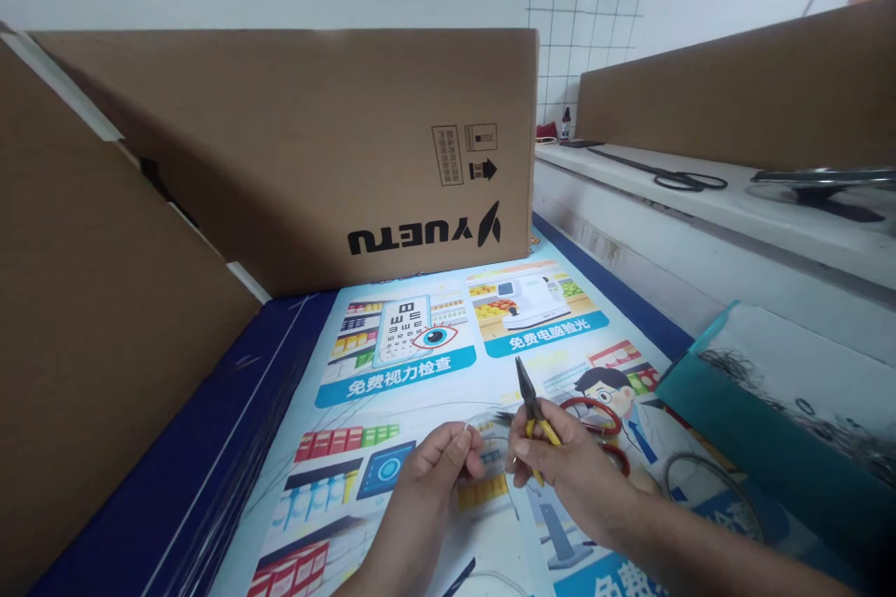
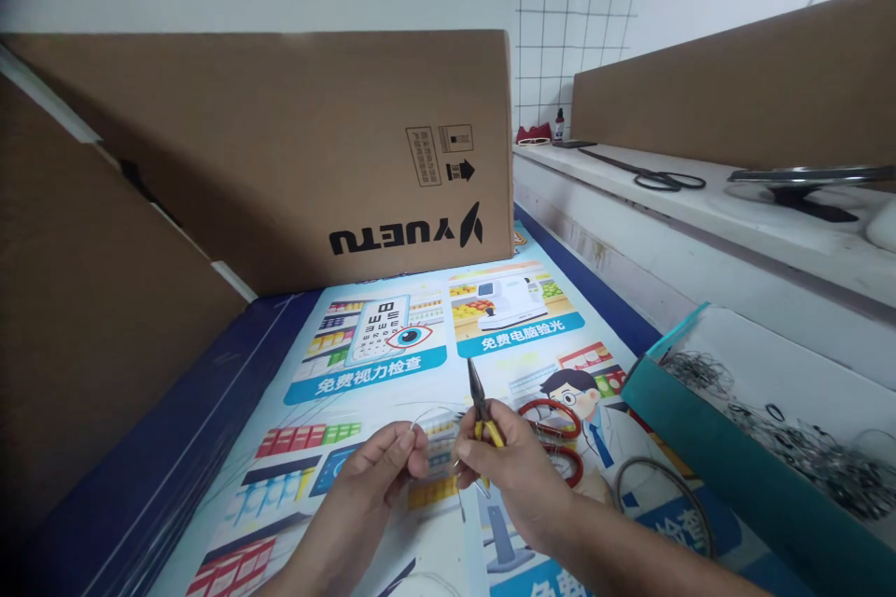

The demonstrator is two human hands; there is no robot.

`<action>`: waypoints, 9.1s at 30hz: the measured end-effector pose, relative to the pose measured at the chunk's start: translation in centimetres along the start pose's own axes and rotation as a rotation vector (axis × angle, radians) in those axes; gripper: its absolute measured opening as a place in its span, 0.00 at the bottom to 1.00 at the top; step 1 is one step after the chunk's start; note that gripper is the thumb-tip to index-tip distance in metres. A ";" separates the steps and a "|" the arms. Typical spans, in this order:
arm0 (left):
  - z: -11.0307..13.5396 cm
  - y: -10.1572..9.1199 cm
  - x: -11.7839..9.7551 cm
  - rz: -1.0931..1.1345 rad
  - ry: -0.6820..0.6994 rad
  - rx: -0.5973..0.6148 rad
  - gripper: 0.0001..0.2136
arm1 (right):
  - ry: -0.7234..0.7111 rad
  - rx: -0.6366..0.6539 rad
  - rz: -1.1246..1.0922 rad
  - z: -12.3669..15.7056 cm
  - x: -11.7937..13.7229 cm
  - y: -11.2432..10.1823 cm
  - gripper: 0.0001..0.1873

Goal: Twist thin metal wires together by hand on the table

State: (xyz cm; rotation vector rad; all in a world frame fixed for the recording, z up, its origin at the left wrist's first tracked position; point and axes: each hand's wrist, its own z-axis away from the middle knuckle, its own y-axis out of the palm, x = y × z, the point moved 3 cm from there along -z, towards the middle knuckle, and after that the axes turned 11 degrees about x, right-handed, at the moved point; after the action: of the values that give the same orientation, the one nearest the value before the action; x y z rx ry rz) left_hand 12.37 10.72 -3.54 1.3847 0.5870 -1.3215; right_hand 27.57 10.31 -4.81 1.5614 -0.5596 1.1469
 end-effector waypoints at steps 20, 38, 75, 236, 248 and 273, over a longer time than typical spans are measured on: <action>-0.6 -1.0 -0.1 -0.457 0.067 -0.012 0.13 | 0.065 0.014 0.260 -0.4 1.4 -0.2 0.06; -0.3 -0.3 -0.3 -0.918 0.268 0.112 0.11 | 0.056 -0.007 0.164 -0.7 1.1 0.3 0.09; -0.2 0.6 1.2 0.171 -0.055 0.216 0.08 | -0.082 -0.194 -0.063 -0.7 0.5 -0.8 0.11; -0.7 -0.7 0.3 -0.122 -0.119 0.119 0.11 | 0.082 -0.045 0.045 -0.3 0.0 -1.0 0.12; -3.0 -7.1 -1.8 -0.773 0.045 -0.175 0.11 | 0.103 -0.043 0.379 -0.4 1.4 -0.8 0.06; -3.8 -9.7 -2.8 -1.826 0.062 -0.179 0.08 | 0.105 0.659 1.707 1.9 2.5 2.4 0.14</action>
State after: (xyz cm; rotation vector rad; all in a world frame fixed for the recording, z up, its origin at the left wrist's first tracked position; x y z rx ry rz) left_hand 4.47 17.85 -5.18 0.4345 2.2011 -2.4031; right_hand 27.36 8.28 -1.45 1.2927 -1.6925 2.8506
